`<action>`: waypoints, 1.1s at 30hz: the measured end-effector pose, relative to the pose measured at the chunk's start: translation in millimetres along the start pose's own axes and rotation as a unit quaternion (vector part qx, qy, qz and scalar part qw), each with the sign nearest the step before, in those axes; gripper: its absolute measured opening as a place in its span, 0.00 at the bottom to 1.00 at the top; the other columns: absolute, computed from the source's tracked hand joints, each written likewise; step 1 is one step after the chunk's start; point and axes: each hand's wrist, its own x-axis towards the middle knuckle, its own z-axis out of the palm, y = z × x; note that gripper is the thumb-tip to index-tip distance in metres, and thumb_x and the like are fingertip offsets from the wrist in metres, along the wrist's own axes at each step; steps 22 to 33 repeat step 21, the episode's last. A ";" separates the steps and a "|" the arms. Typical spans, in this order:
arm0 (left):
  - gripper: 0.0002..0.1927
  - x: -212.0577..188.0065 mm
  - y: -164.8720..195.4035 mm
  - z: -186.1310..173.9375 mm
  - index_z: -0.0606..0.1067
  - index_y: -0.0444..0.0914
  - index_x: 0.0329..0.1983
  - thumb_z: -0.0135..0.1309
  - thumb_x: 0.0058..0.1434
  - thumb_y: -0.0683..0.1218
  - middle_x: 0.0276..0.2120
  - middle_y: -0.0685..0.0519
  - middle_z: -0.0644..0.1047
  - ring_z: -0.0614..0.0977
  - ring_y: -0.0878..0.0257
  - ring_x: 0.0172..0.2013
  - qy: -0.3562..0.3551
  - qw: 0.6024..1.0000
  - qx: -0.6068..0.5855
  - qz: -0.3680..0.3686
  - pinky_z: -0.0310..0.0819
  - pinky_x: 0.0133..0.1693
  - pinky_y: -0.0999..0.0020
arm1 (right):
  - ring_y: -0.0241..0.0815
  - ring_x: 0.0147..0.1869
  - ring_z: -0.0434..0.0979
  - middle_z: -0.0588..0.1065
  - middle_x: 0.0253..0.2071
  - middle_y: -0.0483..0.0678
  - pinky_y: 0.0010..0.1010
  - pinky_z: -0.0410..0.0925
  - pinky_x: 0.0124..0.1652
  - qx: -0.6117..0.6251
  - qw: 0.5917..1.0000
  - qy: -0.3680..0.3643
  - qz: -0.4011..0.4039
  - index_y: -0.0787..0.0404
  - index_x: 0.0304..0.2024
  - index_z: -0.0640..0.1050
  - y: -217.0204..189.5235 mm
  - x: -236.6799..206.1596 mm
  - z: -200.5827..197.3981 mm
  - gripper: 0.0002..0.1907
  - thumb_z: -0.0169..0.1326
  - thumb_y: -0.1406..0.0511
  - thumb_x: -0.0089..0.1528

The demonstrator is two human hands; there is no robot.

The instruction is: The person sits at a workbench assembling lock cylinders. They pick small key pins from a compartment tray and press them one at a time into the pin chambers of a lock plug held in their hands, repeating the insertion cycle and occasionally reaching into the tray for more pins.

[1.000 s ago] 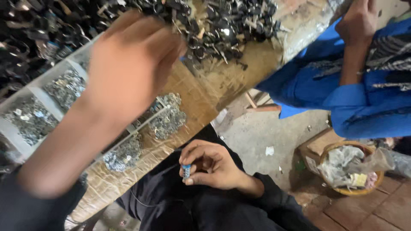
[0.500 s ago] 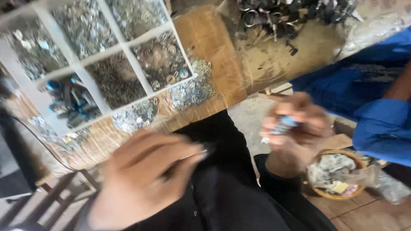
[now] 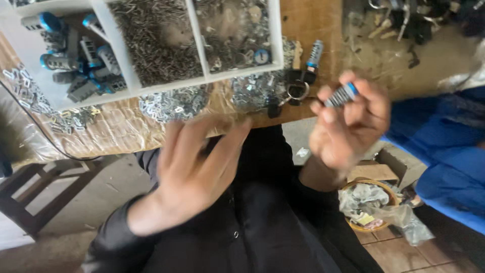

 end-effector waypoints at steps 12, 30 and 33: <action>0.13 -58.7 -34.9 -5.7 0.83 0.36 0.46 0.67 0.60 0.32 0.40 0.51 0.74 0.77 0.57 0.36 0.007 1.000 0.004 -0.027 0.73 0.36 0.63 | 0.49 0.50 0.81 0.72 0.54 0.61 0.32 0.81 0.41 0.042 0.965 -0.222 0.133 0.69 0.54 0.76 -18.4 -34.3 39.8 0.23 0.63 0.82 0.57; 0.19 -56.0 -41.3 -28.3 0.82 0.38 0.52 0.63 0.56 0.36 0.45 0.50 0.76 0.79 0.58 0.40 -0.060 0.997 0.026 -0.041 0.76 0.41 0.63 | 0.50 0.47 0.83 0.72 0.55 0.61 0.35 0.84 0.40 0.033 0.930 -0.275 0.242 0.70 0.53 0.77 -7.6 -41.3 62.9 0.18 0.63 0.79 0.60; 0.19 -56.0 -41.3 -28.3 0.82 0.38 0.52 0.63 0.56 0.36 0.45 0.50 0.76 0.79 0.58 0.40 -0.060 0.997 0.026 -0.041 0.76 0.41 0.63 | 0.50 0.47 0.83 0.72 0.55 0.61 0.35 0.84 0.40 0.033 0.930 -0.275 0.242 0.70 0.53 0.77 -7.6 -41.3 62.9 0.18 0.63 0.79 0.60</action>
